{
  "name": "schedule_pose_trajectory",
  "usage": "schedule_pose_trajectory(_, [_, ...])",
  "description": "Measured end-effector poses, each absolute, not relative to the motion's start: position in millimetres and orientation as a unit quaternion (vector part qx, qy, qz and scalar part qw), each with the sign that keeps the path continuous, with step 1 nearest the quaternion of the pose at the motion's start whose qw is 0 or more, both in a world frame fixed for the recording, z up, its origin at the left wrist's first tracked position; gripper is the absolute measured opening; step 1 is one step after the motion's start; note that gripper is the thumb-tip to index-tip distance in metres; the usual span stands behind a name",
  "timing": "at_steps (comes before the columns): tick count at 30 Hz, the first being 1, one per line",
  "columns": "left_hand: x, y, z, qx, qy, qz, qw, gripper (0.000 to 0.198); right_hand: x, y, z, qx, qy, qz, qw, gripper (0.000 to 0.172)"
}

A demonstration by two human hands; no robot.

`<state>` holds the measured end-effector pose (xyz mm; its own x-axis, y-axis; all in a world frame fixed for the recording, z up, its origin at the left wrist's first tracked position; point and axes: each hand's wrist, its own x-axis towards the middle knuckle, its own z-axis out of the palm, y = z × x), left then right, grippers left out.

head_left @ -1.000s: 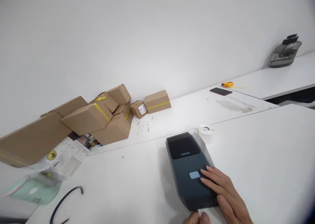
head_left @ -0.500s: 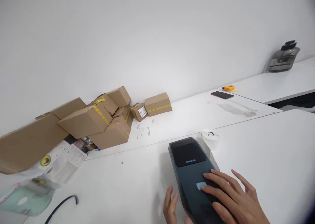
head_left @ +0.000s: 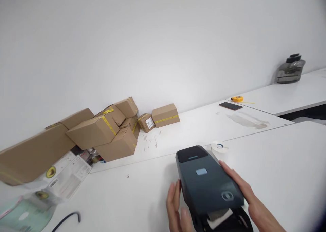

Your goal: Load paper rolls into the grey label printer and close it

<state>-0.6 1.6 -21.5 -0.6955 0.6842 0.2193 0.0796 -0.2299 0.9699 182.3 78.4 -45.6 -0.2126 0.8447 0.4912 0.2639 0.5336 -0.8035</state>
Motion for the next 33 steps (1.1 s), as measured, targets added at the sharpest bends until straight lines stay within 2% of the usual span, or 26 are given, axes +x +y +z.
schedule_pose_trajectory(5, [-29, 54, -1, 0.355, 0.608, 0.660, 0.260, 0.050, 158, 119, 39, -0.338, -0.756, 0.226, 0.513, 0.053])
schedule_pose_trajectory(8, [-33, 75, -14, 0.378, 0.609, 0.632, 0.295, 0.059, 142, 151, 71, -0.347, -0.749, 0.213, 0.523, 0.050])
schedule_pose_trajectory(11, [-30, 80, -23, 0.406, 0.588, 0.610, 0.341, 0.069, 127, 177, 90, -0.387, -0.740, 0.203, 0.511, 0.053])
schedule_pose_trajectory(18, [-32, 83, -20, 0.435, 0.593, 0.579, 0.352, 0.088, 99, 221, 101, -0.398, -0.751, 0.137, 0.509, 0.062])
schedule_pose_trajectory(24, [-34, 85, -22, 0.429, 0.597, 0.577, 0.355, 0.080, 96, 238, 99, -0.391, -0.765, 0.133, 0.495, 0.053])
schedule_pose_trajectory(33, [-30, 84, -21, 0.432, 0.614, 0.571, 0.332, 0.080, 105, 228, 102, -0.383, -0.772, 0.130, 0.490, 0.056])
